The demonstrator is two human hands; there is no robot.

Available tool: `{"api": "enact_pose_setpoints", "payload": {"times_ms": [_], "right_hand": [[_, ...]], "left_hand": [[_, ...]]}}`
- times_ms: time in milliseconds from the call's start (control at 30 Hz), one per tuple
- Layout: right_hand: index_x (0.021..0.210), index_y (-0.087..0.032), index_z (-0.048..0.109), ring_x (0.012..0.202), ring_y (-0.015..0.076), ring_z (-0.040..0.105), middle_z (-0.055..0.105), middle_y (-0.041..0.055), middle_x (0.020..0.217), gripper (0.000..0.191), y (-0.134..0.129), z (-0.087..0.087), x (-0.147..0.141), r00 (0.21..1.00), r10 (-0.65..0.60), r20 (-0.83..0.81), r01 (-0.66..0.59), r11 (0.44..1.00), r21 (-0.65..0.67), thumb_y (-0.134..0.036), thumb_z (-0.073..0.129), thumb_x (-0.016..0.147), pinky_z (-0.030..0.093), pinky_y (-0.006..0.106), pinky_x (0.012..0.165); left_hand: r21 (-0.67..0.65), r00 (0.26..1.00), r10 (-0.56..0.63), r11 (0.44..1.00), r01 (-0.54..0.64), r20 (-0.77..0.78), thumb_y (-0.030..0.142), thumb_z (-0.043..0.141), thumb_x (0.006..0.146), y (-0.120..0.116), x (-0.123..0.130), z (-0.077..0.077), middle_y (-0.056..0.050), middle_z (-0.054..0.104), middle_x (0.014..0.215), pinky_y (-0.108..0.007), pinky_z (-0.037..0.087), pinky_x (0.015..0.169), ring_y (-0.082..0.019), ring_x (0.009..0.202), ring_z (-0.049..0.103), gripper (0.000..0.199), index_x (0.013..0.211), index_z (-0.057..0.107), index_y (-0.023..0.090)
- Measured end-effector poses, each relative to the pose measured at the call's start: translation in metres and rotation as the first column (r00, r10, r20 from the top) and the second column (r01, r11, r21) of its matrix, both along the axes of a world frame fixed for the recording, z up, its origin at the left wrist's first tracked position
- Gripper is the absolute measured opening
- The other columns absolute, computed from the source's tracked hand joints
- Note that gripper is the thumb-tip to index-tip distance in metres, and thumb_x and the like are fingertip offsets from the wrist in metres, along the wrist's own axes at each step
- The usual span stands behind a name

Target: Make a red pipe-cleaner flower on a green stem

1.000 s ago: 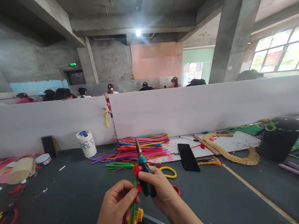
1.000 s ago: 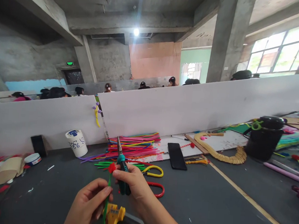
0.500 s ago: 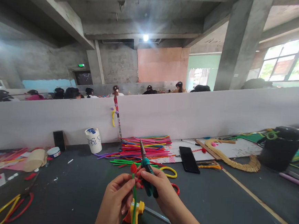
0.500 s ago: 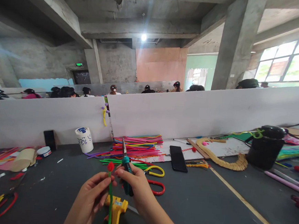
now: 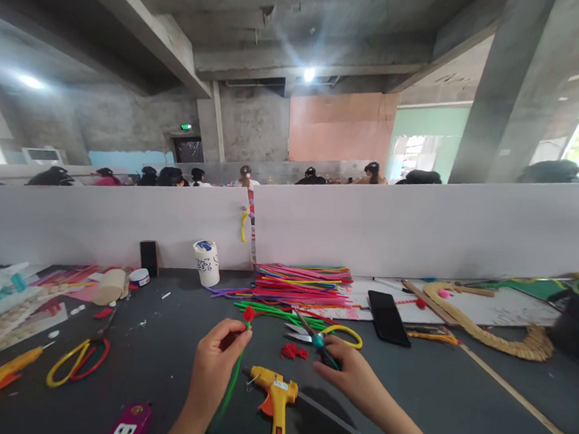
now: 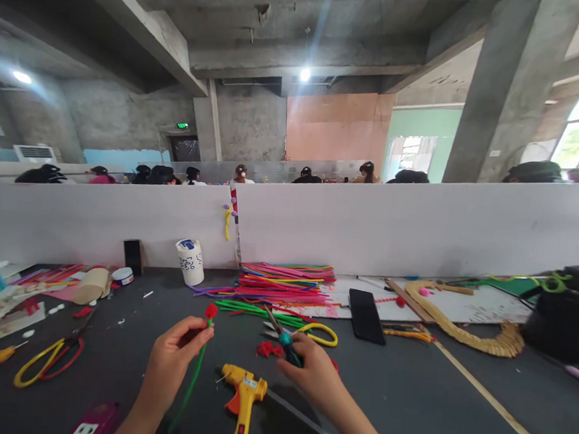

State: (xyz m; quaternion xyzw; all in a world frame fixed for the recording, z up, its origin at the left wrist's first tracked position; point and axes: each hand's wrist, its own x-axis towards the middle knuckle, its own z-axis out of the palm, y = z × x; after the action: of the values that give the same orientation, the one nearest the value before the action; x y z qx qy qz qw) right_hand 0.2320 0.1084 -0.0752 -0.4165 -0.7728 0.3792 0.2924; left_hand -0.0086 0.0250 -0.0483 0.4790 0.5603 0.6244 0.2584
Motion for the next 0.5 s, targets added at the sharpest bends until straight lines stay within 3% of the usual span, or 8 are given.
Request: {"api": "enact_pose_setpoints", "payload": {"times_ms": [67,133,233,400,500], "right_hand": [[0.066,-0.016,0.061,0.102,0.026,0.058,0.065,0.01,0.108,0.023,0.006,-0.004,0.015,0.989,0.03,0.144,-0.042,0.996,0.084,-0.033,0.07,0.079,0.043,0.042,0.092],[0.091,-0.015,0.066,0.104,0.0239,0.059,0.063,0.0081,0.113,0.017,0.011,-0.008,0.028,0.962,0.065,0.265,-0.101,0.987,0.124,-0.032,0.065,0.088,0.046,0.045,0.092],[0.116,-0.019,0.06,0.102,0.022,0.061,0.06,0.0079,0.121,0.026,0.014,-0.016,0.039,0.915,0.116,0.387,-0.185,0.972,0.147,-0.032,0.057,0.095,0.051,0.043,0.088],[0.114,-0.017,0.06,0.101,0.0218,0.062,0.062,0.0077,0.118,0.025,0.009,-0.036,0.034,0.865,0.17,0.471,-0.285,0.941,0.184,-0.033,0.058,0.094,0.051,0.044,0.087],[0.097,-0.017,0.065,0.098,0.0212,0.061,0.065,0.0058,0.107,0.017,0.005,-0.042,0.029,0.892,0.16,0.423,-0.268,0.94,0.211,-0.033,0.061,0.091,0.049,0.043,0.088]], "left_hand": [[0.022,0.995,0.01,1.0,-0.007,-0.101,0.027,0.067,0.085,0.0,-0.009,-0.009,0.003,0.061,0.074,-0.031,0.051,0.062,-0.014,0.066,0.059,0.014,0.078,0.063,0.016],[0.036,0.986,0.009,0.999,-0.003,-0.164,0.029,0.066,0.086,0.0,-0.017,-0.015,0.002,0.063,0.077,-0.033,0.051,0.065,-0.015,0.069,0.061,0.015,0.08,0.063,0.016],[0.075,0.978,0.007,0.997,0.009,-0.211,0.03,0.066,0.085,-0.001,-0.021,-0.018,0.002,0.062,0.076,-0.034,0.05,0.066,-0.015,0.068,0.06,0.016,0.079,0.063,0.016],[0.19,0.971,0.01,0.981,0.037,-0.24,0.025,0.067,0.08,-0.009,-0.012,-0.005,0.001,0.061,0.075,-0.03,0.045,0.065,-0.017,0.07,0.055,0.011,0.071,0.065,0.02],[0.242,0.967,0.035,0.97,0.029,-0.253,0.02,0.067,0.079,-0.016,-0.004,0.005,-0.001,0.059,0.077,-0.028,0.043,0.065,-0.017,0.07,0.054,0.012,0.068,0.065,0.022]]}}
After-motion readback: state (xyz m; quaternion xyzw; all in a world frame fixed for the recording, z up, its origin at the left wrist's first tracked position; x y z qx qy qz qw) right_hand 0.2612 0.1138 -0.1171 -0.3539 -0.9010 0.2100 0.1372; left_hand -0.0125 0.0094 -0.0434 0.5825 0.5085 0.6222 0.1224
